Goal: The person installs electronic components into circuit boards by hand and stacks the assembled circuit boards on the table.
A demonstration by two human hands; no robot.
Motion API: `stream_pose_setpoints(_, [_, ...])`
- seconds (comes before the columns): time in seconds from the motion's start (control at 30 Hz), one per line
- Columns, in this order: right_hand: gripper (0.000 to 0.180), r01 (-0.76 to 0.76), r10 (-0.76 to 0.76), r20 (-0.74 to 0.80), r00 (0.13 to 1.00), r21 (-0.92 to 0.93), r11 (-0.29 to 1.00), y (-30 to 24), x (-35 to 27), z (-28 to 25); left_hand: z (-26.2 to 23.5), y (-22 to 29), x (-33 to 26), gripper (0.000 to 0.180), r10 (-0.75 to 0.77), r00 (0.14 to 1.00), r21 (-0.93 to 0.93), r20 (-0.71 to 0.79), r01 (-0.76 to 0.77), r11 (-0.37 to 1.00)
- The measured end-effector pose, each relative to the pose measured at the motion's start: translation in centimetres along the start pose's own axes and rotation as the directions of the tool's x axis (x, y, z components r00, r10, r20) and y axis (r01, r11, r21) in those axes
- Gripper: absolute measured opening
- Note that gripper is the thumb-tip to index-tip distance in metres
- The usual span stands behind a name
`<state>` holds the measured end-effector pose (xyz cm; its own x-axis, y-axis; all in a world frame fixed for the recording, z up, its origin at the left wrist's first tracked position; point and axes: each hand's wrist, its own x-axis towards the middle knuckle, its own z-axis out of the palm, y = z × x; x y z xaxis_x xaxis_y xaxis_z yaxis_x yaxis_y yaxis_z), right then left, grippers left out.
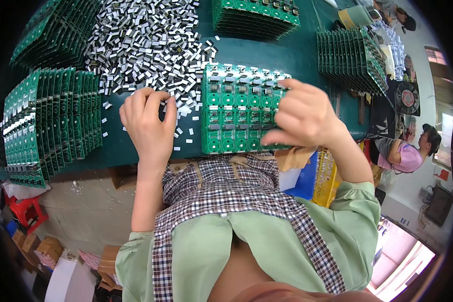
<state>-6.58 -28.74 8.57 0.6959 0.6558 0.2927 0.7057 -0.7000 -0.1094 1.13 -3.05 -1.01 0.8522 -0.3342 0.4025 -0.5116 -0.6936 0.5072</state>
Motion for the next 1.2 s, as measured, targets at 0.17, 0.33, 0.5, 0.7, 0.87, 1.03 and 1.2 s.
stream_pose_setpoints(0.17, [0.049, 0.225, -0.238, 0.148, 0.960, 0.101, 0.969, 1.9, -0.1, 0.8, -0.3, 0.2, 0.1, 0.016, 0.023, 1.000, 0.026, 0.002, -0.023, 0.999])
stream_pose_setpoints(0.33, [0.049, 0.294, -0.325, 0.154, 0.933, 0.195, 0.936, 2.9, 0.4, 1.8, -0.3, 0.0, 0.1, 0.019, 0.028, 0.999, 0.035, 0.032, -0.029, 0.999])
stream_pose_setpoints(0.5, [0.050, 0.281, -0.308, 0.142, 0.941, 0.181, 0.943, 2.9, 0.5, 2.1, -0.5, 0.3, 0.5, 0.021, 0.028, 0.998, 0.029, 0.058, -0.030, 0.999])
stream_pose_setpoints(0.7, [0.051, 0.296, -0.325, 0.127, 0.937, 0.200, 0.934, 3.2, 0.8, 2.4, -0.6, 0.3, 0.2, 0.019, 0.029, 0.995, 0.028, 0.095, -0.032, 0.999])
stream_pose_setpoints(0.87, [0.051, 0.286, -0.318, 0.119, 0.941, 0.227, 0.931, 3.5, 0.7, 2.5, -0.5, 0.3, 0.3, 0.017, 0.061, 0.995, -0.004, 0.081, -0.061, 0.998])
stream_pose_setpoints(1.03, [0.054, 0.300, -0.323, 0.077, 0.943, 0.224, 0.927, 3.5, 0.6, 1.9, -0.5, 0.4, 0.4, 0.017, 0.099, 0.992, 0.001, 0.081, -0.099, 0.995])
stream_pose_setpoints(1.2, [0.057, 0.275, -0.261, -0.096, 0.960, 0.170, 0.946, 3.0, 0.7, -0.1, -0.5, 0.0, 0.1, 0.016, 0.118, 0.990, 0.003, 0.077, -0.118, 0.993])
